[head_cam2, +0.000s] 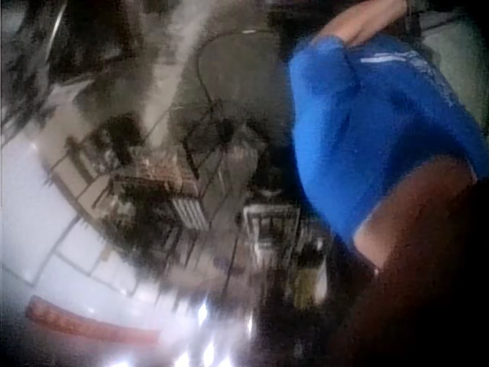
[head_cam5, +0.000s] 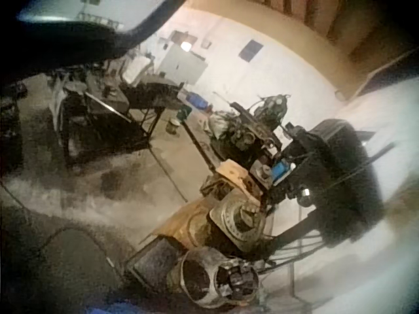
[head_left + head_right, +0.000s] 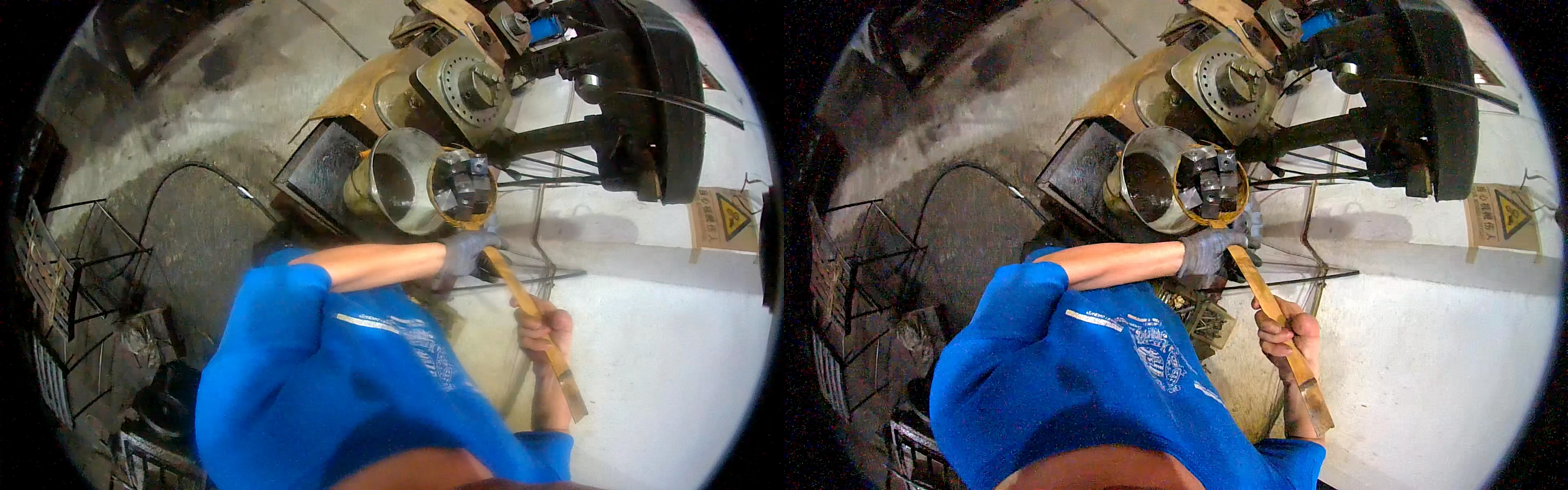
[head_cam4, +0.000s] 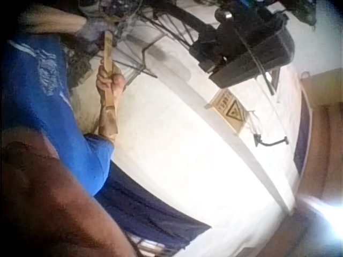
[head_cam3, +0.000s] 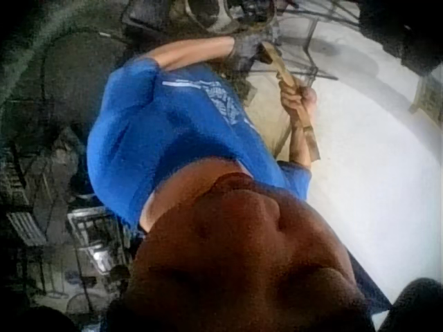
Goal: The person uses a long-handled wooden scoop to transfer small, shiny metal pieces from a cluttered workbench into a metal bucket. They repeatedly scoop the metal fragments and pour them into the bucket, which is positioned on a stand next to a large industrial machine.
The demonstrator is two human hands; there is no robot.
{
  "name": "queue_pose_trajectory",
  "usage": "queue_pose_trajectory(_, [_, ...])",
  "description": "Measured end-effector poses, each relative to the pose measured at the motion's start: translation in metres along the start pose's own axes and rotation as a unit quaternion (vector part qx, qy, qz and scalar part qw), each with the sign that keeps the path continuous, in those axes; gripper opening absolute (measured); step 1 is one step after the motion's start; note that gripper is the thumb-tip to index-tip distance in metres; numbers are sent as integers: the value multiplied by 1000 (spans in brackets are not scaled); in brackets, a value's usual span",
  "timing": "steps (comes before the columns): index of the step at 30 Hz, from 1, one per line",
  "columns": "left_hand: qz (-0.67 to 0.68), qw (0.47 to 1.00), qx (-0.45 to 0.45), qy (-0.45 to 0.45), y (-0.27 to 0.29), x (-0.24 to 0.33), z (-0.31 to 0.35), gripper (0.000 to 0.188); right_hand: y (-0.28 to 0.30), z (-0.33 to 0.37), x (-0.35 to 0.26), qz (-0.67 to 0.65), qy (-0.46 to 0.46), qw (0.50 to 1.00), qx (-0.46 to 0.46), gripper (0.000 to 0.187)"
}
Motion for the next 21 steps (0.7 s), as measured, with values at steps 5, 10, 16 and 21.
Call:
queue_pose_trajectory(5, [-37,999,27,-22,10,-3,-14,18,2,1,1,-12,-16,1000,-24,52])
queue_pose_trajectory(10, [-62,991,74,-89,2,-7,-9,16,22,2,0,-37,-32,997,-64,53])
queue_pose_trajectory(16, [-121,989,26,-80,-8,12,-13,12,6,12,3,0,5,993,-114,53])
queue_pose_trajectory(21, [-146,977,49,-150,-65,27,25,14,-9,23,-9,34,-4,985,-166,54])
Point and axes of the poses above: each hand's wrist, its own z-axis away from the middle knuckle, its own y-axis out of the back of the hand, x = y × z, the point moved 2 cm from there along -z, towards the middle knuckle, and after that the axes turned 1 degree about -y, right-handed, at the moved point
